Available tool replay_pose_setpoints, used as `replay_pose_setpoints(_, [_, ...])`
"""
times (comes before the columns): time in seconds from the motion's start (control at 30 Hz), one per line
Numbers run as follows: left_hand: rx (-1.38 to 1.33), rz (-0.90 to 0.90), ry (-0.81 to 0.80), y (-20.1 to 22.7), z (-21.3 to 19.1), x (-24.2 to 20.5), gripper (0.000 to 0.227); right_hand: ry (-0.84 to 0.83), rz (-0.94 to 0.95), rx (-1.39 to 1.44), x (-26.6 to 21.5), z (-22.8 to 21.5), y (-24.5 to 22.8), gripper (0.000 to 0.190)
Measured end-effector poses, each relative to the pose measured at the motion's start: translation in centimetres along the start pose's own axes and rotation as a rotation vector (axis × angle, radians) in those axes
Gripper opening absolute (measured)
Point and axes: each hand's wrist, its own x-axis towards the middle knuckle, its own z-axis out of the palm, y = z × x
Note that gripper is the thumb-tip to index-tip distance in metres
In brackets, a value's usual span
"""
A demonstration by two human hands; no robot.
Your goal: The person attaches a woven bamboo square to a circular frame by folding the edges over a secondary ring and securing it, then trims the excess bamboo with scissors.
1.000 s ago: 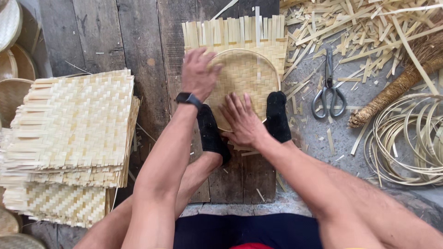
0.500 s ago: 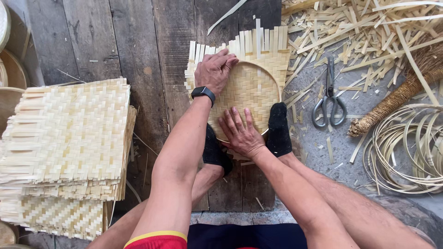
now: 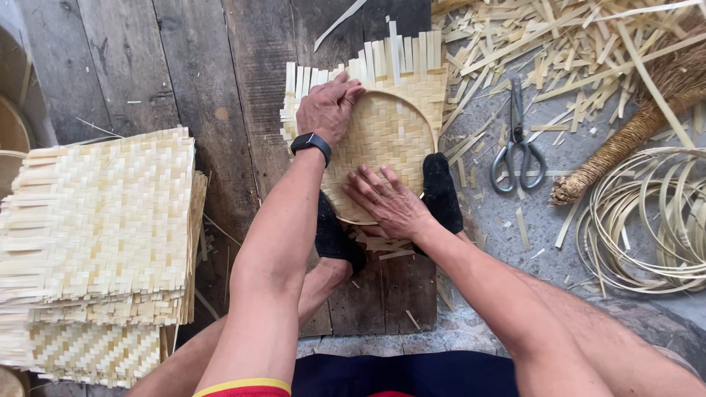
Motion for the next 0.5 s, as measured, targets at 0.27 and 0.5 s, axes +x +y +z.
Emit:
replay_pose_setpoints(0.27, [-0.015,-0.029,0.001,0.5,0.1,0.7,0.033,0.211,-0.05,-0.357,0.0,2.1,0.6,0.06])
replay_pose_setpoints(0.5, [-0.043,-0.033,0.008,1.3,-0.8,0.5,0.033,0.118,0.112,0.167,0.3,1.7,-2.0,0.086])
